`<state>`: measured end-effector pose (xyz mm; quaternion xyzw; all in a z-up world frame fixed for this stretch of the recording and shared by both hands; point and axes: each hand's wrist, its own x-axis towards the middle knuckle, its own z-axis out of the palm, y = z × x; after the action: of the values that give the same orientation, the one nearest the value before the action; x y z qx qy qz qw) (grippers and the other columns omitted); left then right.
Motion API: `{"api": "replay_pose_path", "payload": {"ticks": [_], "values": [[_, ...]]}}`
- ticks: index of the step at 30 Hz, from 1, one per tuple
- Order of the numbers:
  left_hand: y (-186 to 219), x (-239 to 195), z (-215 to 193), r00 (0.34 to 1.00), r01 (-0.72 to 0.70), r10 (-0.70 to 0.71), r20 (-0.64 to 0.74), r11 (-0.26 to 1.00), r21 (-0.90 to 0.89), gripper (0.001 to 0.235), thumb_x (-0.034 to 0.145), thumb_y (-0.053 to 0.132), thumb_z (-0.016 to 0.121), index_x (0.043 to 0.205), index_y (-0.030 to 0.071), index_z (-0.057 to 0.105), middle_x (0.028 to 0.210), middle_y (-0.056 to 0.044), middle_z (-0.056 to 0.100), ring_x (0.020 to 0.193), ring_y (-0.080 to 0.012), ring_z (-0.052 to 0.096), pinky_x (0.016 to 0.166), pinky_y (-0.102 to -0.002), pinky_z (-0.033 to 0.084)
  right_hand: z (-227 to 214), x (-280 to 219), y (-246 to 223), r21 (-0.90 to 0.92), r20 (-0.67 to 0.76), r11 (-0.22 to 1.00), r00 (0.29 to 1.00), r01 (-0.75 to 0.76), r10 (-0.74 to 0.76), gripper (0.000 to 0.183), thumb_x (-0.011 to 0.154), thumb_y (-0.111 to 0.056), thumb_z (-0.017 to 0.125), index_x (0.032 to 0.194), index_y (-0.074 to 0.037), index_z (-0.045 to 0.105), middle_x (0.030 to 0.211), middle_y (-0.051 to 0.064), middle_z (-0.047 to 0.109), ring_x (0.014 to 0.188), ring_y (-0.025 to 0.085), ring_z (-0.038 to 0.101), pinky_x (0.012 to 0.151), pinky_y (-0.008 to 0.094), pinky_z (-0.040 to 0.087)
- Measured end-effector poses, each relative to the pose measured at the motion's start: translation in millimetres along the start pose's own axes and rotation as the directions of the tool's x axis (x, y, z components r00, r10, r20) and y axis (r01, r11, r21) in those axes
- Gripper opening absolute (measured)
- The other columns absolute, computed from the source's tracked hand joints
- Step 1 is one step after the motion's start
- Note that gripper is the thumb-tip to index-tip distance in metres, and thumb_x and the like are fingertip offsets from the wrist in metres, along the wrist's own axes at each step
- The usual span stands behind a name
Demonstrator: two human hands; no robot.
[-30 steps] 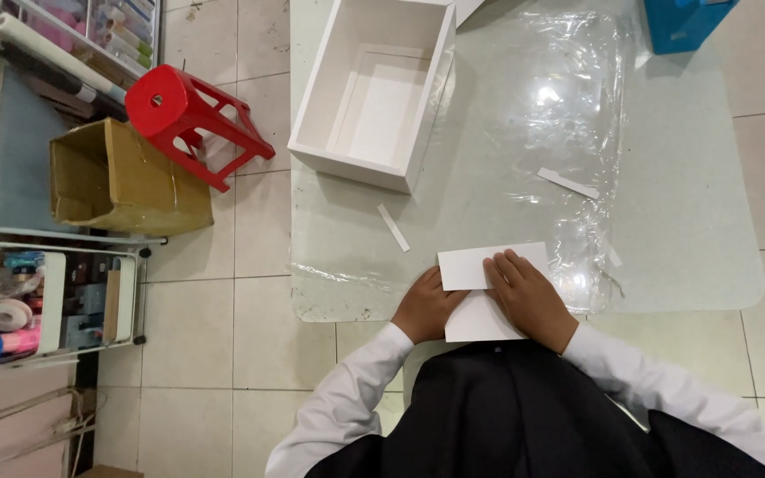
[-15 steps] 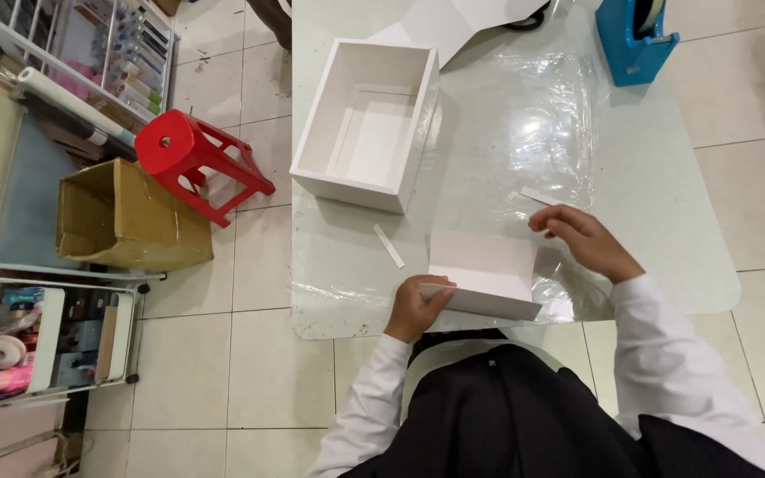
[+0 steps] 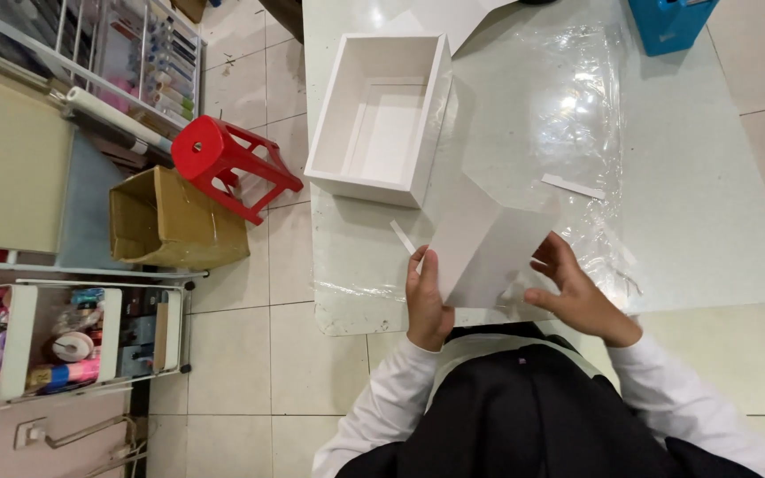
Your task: Assembling a white box by inserting and securing internal dividers.
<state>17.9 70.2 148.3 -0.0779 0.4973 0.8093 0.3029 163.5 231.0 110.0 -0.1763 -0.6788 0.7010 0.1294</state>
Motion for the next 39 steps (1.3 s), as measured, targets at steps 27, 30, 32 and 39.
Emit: {"api": "replay_pose_path", "payload": {"ticks": [27, 30, 32, 39], "values": [[55, 135, -47, 0.507, -0.630, 0.564, 0.652, -0.274, 0.727, 0.050, 0.096, 0.042, 0.066, 0.139, 0.017, 0.060, 0.153, -0.015, 0.046, 0.150, -0.0400, 0.033, 0.116, -0.058, 0.034, -188, 119, -69, -0.727, -0.514, 0.464, 0.849, -0.506, 0.121, 0.114, 0.069, -0.044, 0.082, 0.161, -0.011, 0.024, 0.147, 0.033, 0.033, 0.134, 0.049, 0.035, 0.106, 0.062, 0.037], [45, 155, -37, 0.526, -0.509, 0.553, 0.646, -0.405, 0.760, 0.080, 0.084, 0.063, 0.074, 0.146, 0.017, 0.053, 0.151, -0.015, 0.048, 0.149, -0.0415, 0.032, 0.118, -0.069, 0.021, -184, 152, -58, -0.782, -0.461, 0.352, 0.857, -0.514, 0.228, 0.122, 0.067, -0.051, 0.083, 0.165, -0.016, 0.018, 0.146, 0.031, 0.040, 0.129, 0.050, 0.047, 0.107, 0.056, 0.042], [42, 161, -34, 0.499, -0.523, 0.580, 0.644, -0.390, 0.757, 0.056, 0.086, 0.052, 0.075, 0.129, 0.018, 0.063, 0.140, -0.013, 0.053, 0.145, -0.0430, 0.037, 0.115, -0.073, 0.023, -179, 166, -62, -0.824, -0.434, 0.256, 0.854, -0.505, 0.288, 0.130, 0.063, -0.060, 0.084, 0.165, -0.018, 0.016, 0.149, 0.028, 0.040, 0.131, 0.047, 0.049, 0.106, 0.054, 0.045], [50, 156, -47, 0.375, -0.675, 0.638, 0.673, -0.309, 0.670, 0.019, 0.089, 0.018, 0.076, 0.104, 0.010, 0.068, 0.109, -0.011, 0.060, 0.128, -0.0383, 0.051, 0.116, -0.067, 0.033, -169, 261, -103, -0.969, -0.238, -0.035, 0.888, -0.245, 0.394, 0.101, 0.077, -0.073, 0.069, 0.156, -0.019, 0.038, 0.148, 0.013, 0.053, 0.132, 0.034, 0.056, 0.097, 0.046, 0.056]]}}
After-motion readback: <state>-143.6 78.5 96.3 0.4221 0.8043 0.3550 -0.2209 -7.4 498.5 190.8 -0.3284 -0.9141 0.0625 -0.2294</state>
